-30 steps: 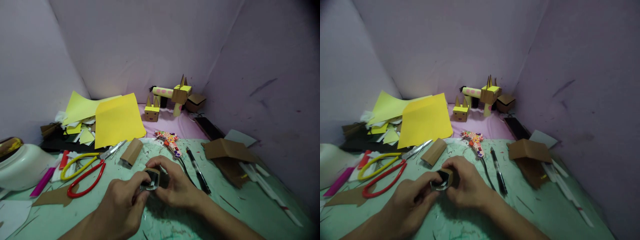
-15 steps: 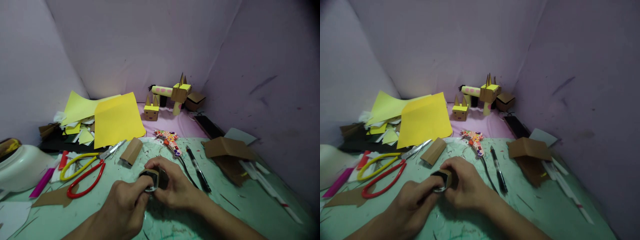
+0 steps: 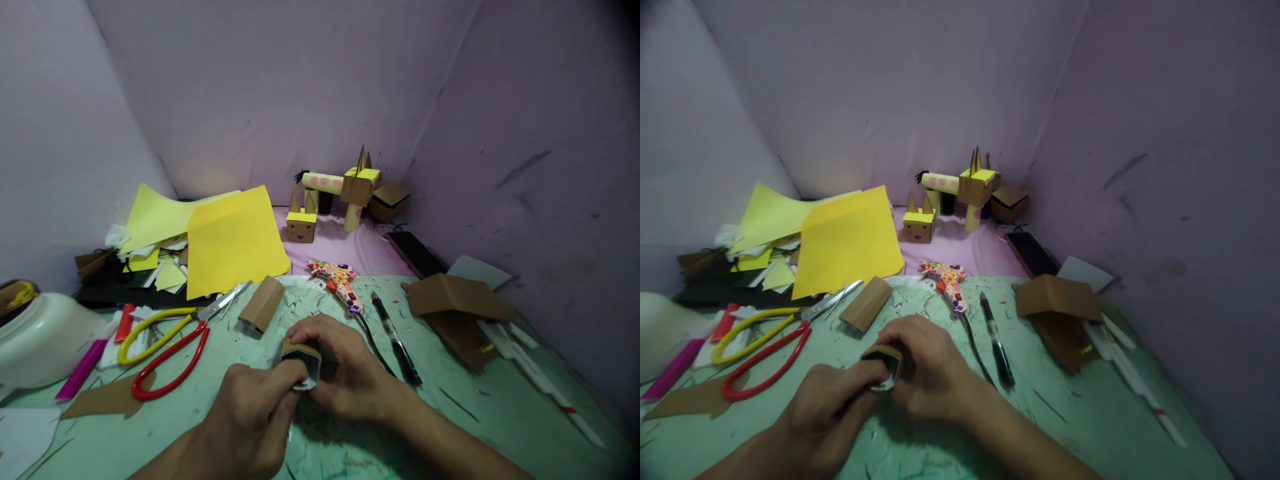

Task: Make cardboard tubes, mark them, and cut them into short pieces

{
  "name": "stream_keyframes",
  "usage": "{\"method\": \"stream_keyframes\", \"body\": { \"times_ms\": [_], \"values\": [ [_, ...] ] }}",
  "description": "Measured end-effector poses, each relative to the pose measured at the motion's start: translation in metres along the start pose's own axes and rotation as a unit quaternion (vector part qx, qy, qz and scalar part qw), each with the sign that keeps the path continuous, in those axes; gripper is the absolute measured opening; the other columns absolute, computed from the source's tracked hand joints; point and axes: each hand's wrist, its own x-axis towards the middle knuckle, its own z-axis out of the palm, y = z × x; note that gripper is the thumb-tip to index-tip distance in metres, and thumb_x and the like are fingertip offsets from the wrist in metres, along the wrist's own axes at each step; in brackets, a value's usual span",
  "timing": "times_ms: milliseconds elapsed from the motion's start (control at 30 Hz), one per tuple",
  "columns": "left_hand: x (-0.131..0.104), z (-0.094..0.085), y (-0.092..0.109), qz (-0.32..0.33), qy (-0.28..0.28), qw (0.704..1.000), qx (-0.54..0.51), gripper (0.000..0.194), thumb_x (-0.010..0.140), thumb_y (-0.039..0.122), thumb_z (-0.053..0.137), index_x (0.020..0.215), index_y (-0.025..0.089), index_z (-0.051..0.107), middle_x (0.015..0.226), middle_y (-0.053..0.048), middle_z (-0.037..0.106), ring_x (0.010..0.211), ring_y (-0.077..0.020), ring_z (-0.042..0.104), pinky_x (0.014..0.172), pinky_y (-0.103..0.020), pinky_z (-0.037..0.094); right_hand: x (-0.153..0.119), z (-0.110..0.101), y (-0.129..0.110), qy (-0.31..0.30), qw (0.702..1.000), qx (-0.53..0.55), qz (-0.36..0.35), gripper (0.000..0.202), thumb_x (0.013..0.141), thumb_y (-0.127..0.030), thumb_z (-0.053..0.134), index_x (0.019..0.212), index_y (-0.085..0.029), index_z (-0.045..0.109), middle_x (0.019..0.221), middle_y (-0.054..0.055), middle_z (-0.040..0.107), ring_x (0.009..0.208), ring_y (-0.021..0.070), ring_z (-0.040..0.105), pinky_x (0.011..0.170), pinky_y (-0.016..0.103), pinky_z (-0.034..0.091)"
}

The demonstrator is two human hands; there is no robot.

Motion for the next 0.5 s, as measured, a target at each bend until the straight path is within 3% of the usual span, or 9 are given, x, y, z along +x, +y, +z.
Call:
{"method": "stream_keyframes", "body": {
  "times_ms": [500],
  "values": [
    [-0.0013,0.0023,0.0002,0.010,-0.003,1.000,0.021,0.023,0.085,0.006,0.038,0.098,0.021,0.049,0.057,0.005,0.061,0.040,-0.0132,0.055,0.040,-0.024,0.039,-0.0012,0.0003,0.0022,0.006,1.000,-0.007,0.000,0.032,0.067,-0.010,0.061,0.097,-0.020,0.057,0.091,0.007,0.068,0.081,0.0200,0.065,0.073,0.035,0.052]
  ]
}}
